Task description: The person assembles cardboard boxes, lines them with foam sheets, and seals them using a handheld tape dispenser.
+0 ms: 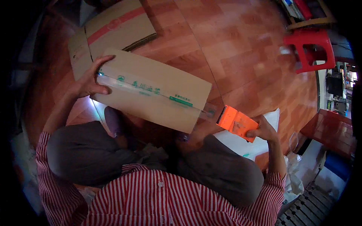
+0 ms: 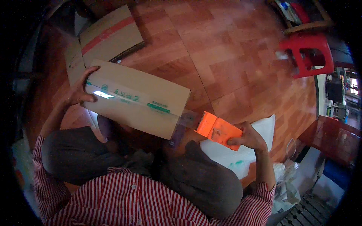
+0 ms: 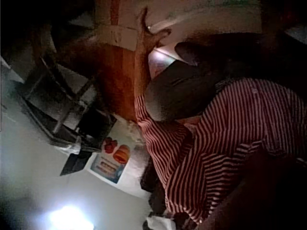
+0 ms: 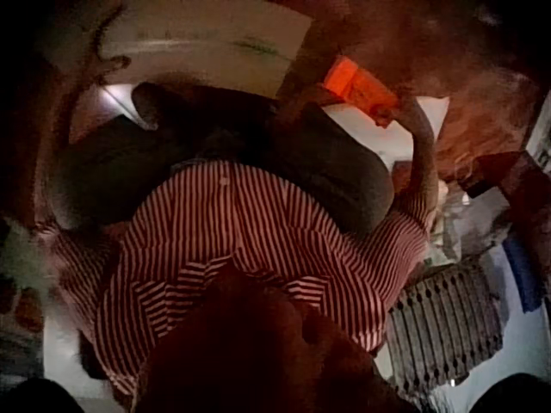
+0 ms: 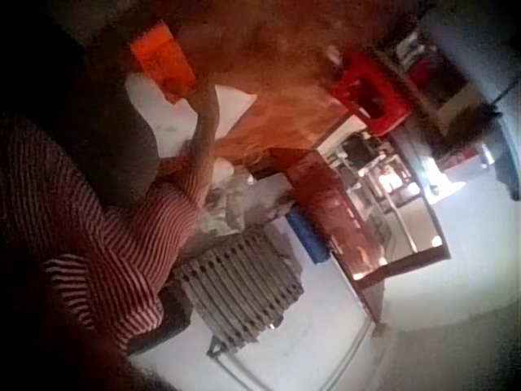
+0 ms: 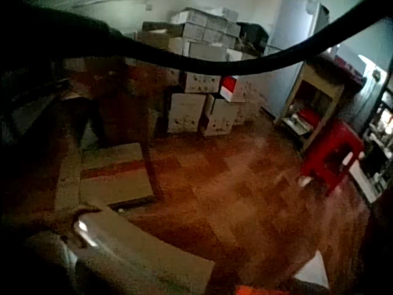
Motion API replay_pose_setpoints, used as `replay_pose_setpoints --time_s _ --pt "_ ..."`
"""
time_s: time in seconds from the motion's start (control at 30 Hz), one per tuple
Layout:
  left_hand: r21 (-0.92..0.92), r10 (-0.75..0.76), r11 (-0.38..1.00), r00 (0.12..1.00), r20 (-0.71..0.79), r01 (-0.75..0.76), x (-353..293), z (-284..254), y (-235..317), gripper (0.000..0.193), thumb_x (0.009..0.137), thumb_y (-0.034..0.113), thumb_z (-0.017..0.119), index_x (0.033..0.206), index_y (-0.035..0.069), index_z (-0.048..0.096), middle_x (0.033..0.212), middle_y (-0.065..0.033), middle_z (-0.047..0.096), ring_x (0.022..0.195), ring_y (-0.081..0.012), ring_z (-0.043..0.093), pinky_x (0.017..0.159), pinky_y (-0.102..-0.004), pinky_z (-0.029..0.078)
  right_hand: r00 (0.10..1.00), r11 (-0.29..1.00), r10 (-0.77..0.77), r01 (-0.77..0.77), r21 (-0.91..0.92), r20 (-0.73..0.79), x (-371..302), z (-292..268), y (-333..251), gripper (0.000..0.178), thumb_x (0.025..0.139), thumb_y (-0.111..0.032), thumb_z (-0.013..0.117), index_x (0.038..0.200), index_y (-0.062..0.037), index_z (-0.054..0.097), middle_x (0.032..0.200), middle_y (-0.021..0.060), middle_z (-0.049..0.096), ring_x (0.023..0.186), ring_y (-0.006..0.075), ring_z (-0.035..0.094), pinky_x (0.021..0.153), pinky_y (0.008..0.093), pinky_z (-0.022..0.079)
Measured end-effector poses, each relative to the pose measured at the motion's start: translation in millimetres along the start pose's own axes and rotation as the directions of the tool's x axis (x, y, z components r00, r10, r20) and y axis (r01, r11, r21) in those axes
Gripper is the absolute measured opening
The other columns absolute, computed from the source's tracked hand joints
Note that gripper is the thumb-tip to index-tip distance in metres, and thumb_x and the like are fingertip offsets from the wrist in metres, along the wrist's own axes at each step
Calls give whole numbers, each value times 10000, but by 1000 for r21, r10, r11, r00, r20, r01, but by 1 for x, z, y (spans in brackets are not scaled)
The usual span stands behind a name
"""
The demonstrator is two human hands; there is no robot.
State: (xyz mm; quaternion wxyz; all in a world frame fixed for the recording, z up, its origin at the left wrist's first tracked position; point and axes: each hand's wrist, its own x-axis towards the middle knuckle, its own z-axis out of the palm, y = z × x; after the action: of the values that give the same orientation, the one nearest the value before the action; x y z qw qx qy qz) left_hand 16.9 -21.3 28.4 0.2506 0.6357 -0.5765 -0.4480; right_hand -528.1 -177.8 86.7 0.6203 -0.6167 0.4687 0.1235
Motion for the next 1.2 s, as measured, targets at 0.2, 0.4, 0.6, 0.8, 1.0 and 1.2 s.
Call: replay_pose_setpoints --time_s 0.2,0.4,0.6,0.8,1.0,1.2 --pt "-38 -90 995 996 -3 90 0 5 7 1095 492 446 822 1374 82 284 1363 -111 311 1304 -264 265 1084 -370 189 993 988 104 -111 -106 -63 -15 -11 27 380 592 -199 745 870 44 655 714 47 644 656 101 573 635 257 475" --pt "-19 -102 995 995 -10 102 8 10 10 1119 490 455 816 1380 61 264 1376 -125 299 1309 -276 257 1086 -373 179 985 984 127 -141 -113 -118 -40 -26 73 365 599 -224 735 859 22 663 699 49 637 652 105 575 622 261 475" --pt "-47 -120 992 992 -26 119 1 5 10 1158 480 505 811 1383 47 250 1391 -148 294 1323 -282 236 1088 -374 165 997 987 22 -34 -157 -78 5 -2 52 353 638 -259 708 832 29 646 667 48 620 616 125 567 592 272 464" --pt "6 4 1000 1000 -27 -4 7 9 12 1110 534 521 784 1383 44 250 1394 -138 297 1310 -268 261 1081 -372 185 997 896 37 -60 -440 -61 52 4 84 506 694 -492 679 873 -20 655 672 98 620 592 197 574 581 341 463" --pt "-244 -134 966 976 -171 90 -3 25 27 748 773 347 649 1359 43 299 1368 -121 330 1266 -233 322 1045 -341 264 991 951 131 -128 -283 -8 77 37 5 456 698 -455 683 851 -26 663 644 98 610 618 194 592 590 325 460" --pt "-241 -141 967 961 -237 82 1 35 19 648 785 232 636 1336 43 350 1335 -119 375 1247 -221 340 1032 -323 277 991 883 52 -103 -459 -123 82 51 -21 441 692 -438 692 878 -39 661 655 150 602 629 236 608 600 352 470"
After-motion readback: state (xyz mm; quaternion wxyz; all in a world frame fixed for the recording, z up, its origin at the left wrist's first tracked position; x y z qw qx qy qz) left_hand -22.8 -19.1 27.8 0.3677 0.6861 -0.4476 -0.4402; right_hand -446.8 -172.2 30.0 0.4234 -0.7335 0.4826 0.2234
